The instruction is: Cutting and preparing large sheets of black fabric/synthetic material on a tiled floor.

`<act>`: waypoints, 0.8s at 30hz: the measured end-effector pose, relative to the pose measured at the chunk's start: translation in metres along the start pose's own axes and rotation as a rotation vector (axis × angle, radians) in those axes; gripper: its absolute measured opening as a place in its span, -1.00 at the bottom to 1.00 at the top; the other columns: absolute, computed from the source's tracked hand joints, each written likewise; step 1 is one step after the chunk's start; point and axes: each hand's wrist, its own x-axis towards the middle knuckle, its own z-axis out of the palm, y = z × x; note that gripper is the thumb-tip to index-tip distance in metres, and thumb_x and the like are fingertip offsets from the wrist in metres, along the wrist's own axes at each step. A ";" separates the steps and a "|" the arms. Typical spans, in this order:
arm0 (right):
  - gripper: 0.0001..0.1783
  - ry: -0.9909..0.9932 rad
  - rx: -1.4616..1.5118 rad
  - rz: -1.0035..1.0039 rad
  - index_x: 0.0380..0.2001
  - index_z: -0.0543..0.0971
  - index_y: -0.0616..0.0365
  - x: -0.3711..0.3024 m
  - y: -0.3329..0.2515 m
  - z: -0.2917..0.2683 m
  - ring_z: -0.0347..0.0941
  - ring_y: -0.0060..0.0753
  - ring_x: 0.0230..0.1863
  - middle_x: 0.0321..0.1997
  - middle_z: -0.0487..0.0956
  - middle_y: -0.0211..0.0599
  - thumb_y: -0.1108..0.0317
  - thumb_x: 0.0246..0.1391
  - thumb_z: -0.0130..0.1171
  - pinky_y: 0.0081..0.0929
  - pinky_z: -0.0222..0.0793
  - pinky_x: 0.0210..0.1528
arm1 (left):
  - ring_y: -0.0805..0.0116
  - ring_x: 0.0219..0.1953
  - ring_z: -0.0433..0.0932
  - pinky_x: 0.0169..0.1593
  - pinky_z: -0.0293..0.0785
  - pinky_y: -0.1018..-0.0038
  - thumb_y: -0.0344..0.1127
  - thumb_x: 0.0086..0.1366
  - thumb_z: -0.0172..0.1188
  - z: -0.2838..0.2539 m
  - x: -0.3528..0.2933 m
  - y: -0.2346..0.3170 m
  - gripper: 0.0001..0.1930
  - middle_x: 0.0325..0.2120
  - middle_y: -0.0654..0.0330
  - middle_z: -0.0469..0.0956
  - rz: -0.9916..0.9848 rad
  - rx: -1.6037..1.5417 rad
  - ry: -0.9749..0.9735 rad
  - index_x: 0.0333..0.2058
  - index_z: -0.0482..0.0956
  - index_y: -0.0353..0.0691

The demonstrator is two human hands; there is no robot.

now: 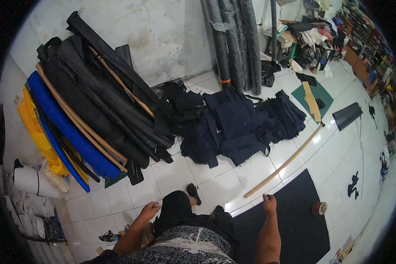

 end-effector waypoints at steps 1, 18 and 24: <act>-0.42 -0.027 -0.079 0.025 -0.12 0.57 0.40 0.017 -0.018 0.011 0.57 -0.31 -0.32 -0.28 0.64 -0.07 -0.01 0.09 0.23 -0.38 0.47 -0.26 | 0.38 -0.30 0.51 -0.21 0.45 0.43 -0.10 0.28 0.25 0.000 0.010 -0.020 -0.52 -0.31 0.17 0.55 -0.038 0.005 0.014 0.03 0.47 -0.32; -0.40 -0.350 -0.588 -0.297 -0.18 0.59 0.19 0.231 -0.130 0.436 0.56 0.08 -0.10 -0.24 0.62 0.10 -0.19 0.06 0.20 -0.11 0.46 -0.05 | 0.02 -0.18 0.62 -0.06 0.50 0.25 0.09 0.22 0.22 -0.051 0.299 0.059 -0.50 -0.29 -0.06 0.64 -0.131 0.071 -0.167 -0.19 0.61 -0.32; -0.37 -0.524 -0.424 -0.268 -0.05 0.55 0.24 0.384 -0.275 0.637 0.48 0.08 0.06 -0.02 0.57 0.09 -0.14 0.10 0.16 -0.16 0.37 0.11 | -0.15 -0.08 0.49 0.02 0.41 0.04 0.05 0.12 0.28 -0.023 0.328 0.053 -0.54 -0.24 -0.15 0.53 -0.023 0.482 -0.063 -0.16 0.61 -0.22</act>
